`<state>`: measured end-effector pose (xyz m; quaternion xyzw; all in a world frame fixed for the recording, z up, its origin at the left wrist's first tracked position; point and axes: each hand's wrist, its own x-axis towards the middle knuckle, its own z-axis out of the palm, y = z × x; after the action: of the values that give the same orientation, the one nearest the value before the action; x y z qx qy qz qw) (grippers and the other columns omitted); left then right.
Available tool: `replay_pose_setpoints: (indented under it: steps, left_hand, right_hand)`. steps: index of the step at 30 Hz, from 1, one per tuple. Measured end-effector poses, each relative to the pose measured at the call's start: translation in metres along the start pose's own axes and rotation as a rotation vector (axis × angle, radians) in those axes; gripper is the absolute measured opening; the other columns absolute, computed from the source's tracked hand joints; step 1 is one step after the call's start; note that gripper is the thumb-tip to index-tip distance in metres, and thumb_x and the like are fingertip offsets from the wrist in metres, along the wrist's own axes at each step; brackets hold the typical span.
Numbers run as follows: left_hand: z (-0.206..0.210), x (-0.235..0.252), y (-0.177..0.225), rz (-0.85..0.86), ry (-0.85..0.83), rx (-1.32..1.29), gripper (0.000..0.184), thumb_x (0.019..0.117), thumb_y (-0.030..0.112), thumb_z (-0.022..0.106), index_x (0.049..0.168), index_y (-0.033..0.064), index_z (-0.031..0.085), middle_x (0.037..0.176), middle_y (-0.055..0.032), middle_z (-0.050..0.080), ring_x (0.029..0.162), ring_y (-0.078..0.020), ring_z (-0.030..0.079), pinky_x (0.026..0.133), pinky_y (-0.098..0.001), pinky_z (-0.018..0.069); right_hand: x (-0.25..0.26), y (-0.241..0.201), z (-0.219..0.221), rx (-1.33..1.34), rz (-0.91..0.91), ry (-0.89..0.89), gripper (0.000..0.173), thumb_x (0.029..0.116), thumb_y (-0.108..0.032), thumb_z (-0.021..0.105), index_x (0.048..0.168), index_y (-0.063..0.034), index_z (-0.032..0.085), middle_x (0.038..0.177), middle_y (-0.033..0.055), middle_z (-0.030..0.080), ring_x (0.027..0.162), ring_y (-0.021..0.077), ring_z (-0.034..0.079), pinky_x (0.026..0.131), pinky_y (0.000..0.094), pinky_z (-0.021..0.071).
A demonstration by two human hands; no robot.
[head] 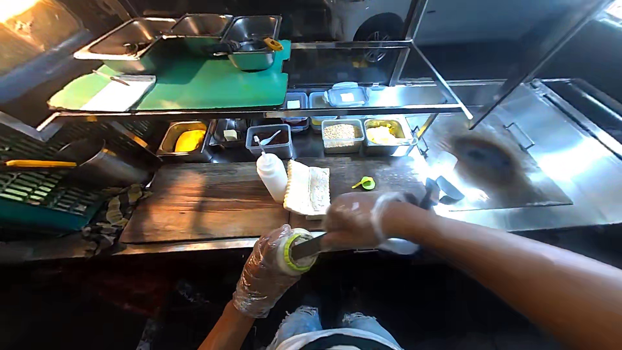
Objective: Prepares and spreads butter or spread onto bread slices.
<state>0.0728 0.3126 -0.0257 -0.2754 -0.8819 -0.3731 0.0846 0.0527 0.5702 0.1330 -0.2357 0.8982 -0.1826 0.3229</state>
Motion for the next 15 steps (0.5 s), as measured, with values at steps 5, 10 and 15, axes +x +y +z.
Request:
replay_pose_setpoints:
  steps: [5, 10, 15]
  left_hand:
    - [-0.023, 0.0, -0.028, -0.009, 0.047, -0.1, 0.087, 0.0636, 0.049, 0.093, 0.131, 0.0024, 0.063, 0.122, -0.0148, 0.071, 0.116, -0.0219, 0.068, 0.102, -0.0404, 0.0555]
    - [-0.023, 0.018, -0.037, 0.067, -0.063, -0.146, 0.081, 0.066, 0.048, 0.092, 0.129, 0.0051, 0.065, 0.123, -0.0111, 0.071, 0.117, -0.0187, 0.066, 0.103, -0.0387, 0.0536]
    - [-0.024, 0.039, -0.042, 0.079, -0.136, -0.177, 0.087, 0.0636, 0.046, 0.093, 0.134, 0.0058, 0.062, 0.126, -0.0103, 0.069, 0.118, -0.0167, 0.066, 0.105, -0.038, 0.0529]
  right_hand:
    - [-0.049, 0.048, 0.046, 0.687, 0.234, 0.114, 0.03, 0.0987, -0.033, 0.068, 0.082, -0.0082, 0.073, 0.059, 0.0025, 0.063, 0.048, 0.009, 0.058, 0.047, 0.0252, 0.0484]
    - [-0.044, 0.034, 0.066, 1.047, 0.319, -0.063, 0.039, 0.106, -0.025, 0.056, 0.145, -0.0239, 0.059, 0.068, 0.0009, 0.062, 0.046, 0.0059, 0.05, 0.044, 0.021, 0.0436]
    - [-0.049, 0.04, 0.078, 1.254, 0.258, -0.021, 0.034, 0.1037, -0.025, 0.056, 0.137, -0.0177, 0.062, 0.064, -0.0034, 0.054, 0.045, 0.0044, 0.05, 0.043, 0.0193, 0.0447]
